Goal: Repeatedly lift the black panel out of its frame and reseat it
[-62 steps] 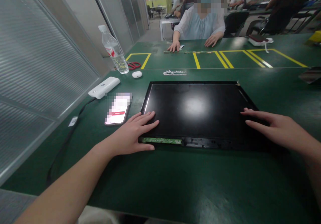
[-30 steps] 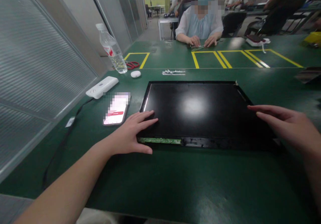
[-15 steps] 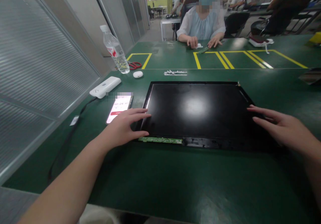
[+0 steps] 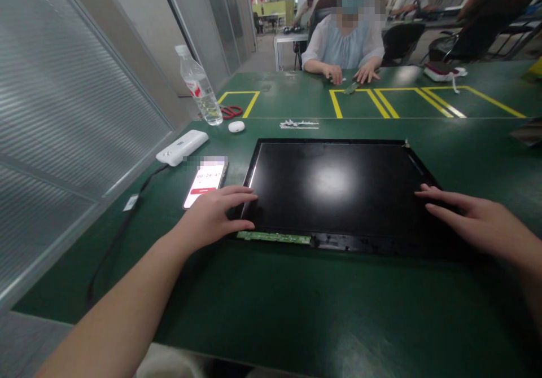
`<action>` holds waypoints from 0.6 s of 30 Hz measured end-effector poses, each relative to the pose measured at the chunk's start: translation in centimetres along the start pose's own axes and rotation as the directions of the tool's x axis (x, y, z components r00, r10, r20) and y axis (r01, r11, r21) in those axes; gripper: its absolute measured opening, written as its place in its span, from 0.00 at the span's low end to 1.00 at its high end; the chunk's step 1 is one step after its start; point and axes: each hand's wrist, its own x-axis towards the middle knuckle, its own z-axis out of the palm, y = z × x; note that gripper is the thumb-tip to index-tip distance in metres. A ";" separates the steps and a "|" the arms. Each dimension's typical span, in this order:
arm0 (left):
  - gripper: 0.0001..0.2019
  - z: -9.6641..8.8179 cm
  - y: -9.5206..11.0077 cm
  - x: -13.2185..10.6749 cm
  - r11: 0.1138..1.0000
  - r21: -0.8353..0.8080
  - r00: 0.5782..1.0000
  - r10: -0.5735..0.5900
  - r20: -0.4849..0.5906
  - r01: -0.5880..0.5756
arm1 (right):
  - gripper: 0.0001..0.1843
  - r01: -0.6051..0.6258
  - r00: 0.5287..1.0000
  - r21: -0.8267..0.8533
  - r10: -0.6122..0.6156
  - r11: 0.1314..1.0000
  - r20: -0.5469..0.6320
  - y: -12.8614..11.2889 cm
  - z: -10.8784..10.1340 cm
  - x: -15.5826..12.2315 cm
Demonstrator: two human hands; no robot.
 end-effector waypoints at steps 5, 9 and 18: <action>0.32 0.2 0.1 0.0 0.997 0.039 0.998 -0.062 0.027 0.061 | 0.33 0.012 1.000 0.010 -0.012 1.000 0.002 0.2 0.0 0.1; 0.35 0.3 -0.1 0.0 0.995 0.073 0.997 -0.070 0.024 0.068 | 0.35 0.006 1.000 0.012 -0.006 1.000 0.005 0.3 0.2 0.0; 0.41 -0.3 0.8 0.3 0.993 0.070 0.995 -0.092 -0.027 0.094 | 0.31 0.011 0.999 -0.001 -0.011 1.000 -0.033 0.3 0.0 0.0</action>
